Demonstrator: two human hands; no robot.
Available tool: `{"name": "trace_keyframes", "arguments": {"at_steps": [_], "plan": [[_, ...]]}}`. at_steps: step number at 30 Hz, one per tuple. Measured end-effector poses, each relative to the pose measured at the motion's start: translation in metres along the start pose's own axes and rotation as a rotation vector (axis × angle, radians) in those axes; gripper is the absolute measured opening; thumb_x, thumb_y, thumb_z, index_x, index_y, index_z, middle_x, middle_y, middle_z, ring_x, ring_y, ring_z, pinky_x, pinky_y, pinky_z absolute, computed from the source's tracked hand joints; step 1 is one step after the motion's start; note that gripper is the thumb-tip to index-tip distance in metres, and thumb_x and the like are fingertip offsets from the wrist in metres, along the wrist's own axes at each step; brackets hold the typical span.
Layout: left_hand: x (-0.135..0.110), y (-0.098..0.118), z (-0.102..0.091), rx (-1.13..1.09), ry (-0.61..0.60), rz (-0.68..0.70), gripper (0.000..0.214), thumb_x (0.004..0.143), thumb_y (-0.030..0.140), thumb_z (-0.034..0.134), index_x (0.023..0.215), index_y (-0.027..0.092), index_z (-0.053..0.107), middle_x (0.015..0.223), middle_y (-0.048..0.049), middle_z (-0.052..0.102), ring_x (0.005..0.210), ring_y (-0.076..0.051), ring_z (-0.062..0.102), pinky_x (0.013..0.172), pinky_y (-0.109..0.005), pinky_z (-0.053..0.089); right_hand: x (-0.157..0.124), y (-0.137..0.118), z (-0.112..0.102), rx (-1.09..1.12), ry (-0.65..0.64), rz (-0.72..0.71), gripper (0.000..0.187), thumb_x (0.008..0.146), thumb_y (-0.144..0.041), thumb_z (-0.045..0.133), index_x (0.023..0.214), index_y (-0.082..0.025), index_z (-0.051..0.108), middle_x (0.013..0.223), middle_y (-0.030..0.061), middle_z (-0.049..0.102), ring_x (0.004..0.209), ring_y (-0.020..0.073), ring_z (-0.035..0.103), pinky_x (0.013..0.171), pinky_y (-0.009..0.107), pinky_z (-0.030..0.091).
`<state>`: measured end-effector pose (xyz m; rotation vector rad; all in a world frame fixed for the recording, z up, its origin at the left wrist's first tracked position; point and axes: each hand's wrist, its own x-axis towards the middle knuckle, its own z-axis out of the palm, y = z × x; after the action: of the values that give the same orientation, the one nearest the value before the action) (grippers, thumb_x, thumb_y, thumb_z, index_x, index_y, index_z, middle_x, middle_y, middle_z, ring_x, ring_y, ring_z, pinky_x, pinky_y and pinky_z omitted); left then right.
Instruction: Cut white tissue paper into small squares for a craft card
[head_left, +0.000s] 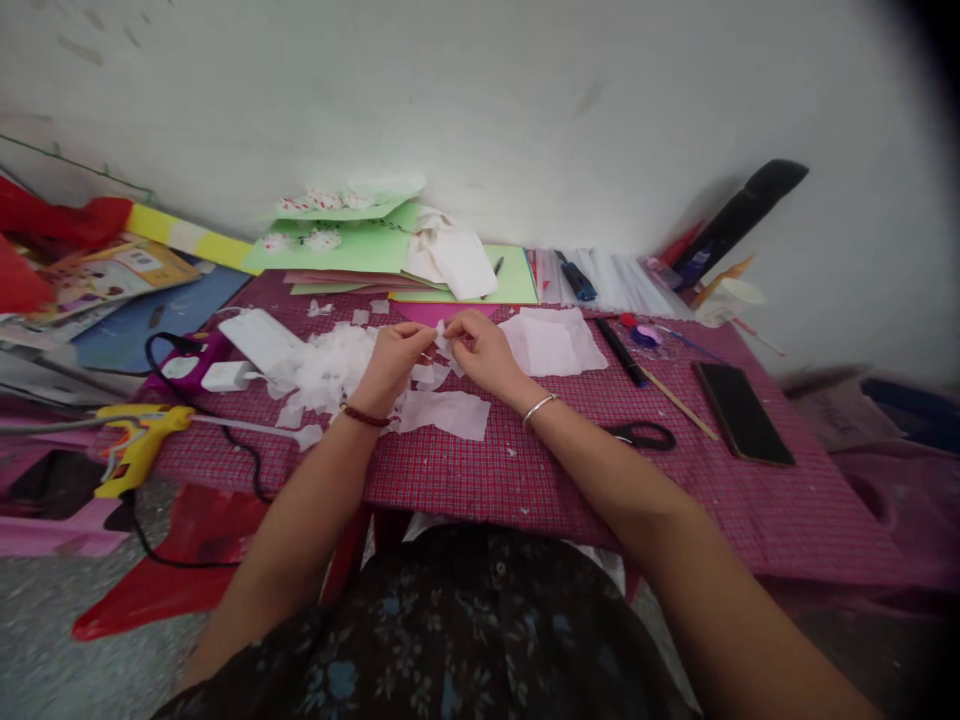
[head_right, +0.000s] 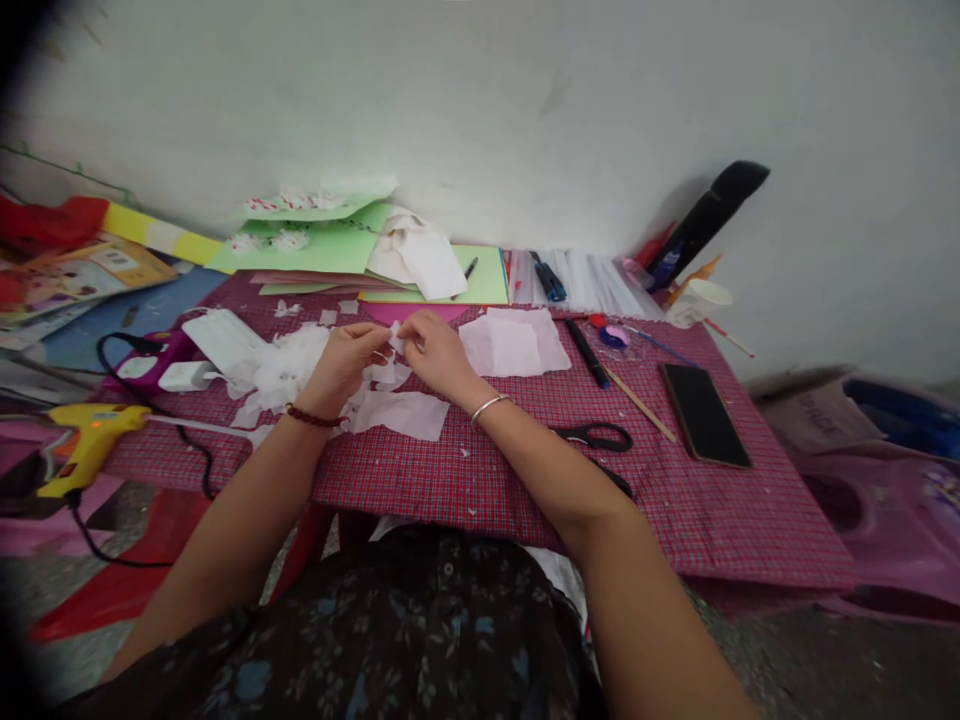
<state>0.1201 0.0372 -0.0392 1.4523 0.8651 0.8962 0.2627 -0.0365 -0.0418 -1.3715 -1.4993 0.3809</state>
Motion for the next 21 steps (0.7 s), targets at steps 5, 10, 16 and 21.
{"name": "trace_keyframes", "arguments": {"at_steps": [5, 10, 16, 21], "plan": [[-0.001, 0.001, 0.003, 0.044, 0.060, 0.116, 0.014, 0.068, 0.029, 0.072, 0.064, 0.017, 0.068, 0.056, 0.0013, 0.060, 0.052, -0.010, 0.052, 0.049, -0.022, 0.042, 0.004, 0.005, 0.005, 0.160, 0.053, 0.165, 0.013, 0.081, -0.010, 0.055, 0.082, -0.022, 0.058, 0.079, 0.0003, 0.062, 0.073, 0.0171, 0.057, 0.073, 0.033, 0.048], [-0.001, -0.002, 0.005, 0.150, 0.053, 0.251, 0.015, 0.069, 0.030, 0.074, 0.061, 0.018, 0.067, 0.057, 0.0010, 0.061, 0.051, -0.009, 0.048, 0.048, -0.023, 0.038, 0.006, 0.004, 0.010, 0.354, 0.028, 0.317, 0.011, 0.088, -0.018, 0.057, 0.079, -0.022, 0.053, 0.069, -0.0026, 0.061, 0.062, 0.0128, 0.059, 0.062, 0.027, 0.051], [-0.002, -0.007, 0.007, 0.390, 0.067, 0.391, 0.016, 0.077, 0.028, 0.069, 0.064, 0.019, 0.068, 0.065, -0.0028, 0.069, 0.057, -0.012, 0.056, 0.053, -0.026, 0.041, 0.006, 0.002, 0.008, 0.433, 0.043, 0.413, 0.023, 0.093, -0.027, 0.060, 0.072, -0.021, 0.053, 0.066, -0.0015, 0.063, 0.056, 0.0108, 0.060, 0.056, 0.025, 0.052], [-0.005, -0.006, 0.010, 0.549, 0.029, 0.428, 0.011, 0.077, 0.024, 0.067, 0.068, 0.020, 0.068, 0.069, -0.0032, 0.071, 0.064, -0.015, 0.060, 0.059, -0.027, 0.044, 0.007, 0.006, 0.008, 0.422, 0.075, 0.436, 0.028, 0.091, -0.017, 0.061, 0.066, -0.021, 0.050, 0.057, -0.0048, 0.058, 0.050, 0.0088, 0.056, 0.052, 0.022, 0.047]]}}
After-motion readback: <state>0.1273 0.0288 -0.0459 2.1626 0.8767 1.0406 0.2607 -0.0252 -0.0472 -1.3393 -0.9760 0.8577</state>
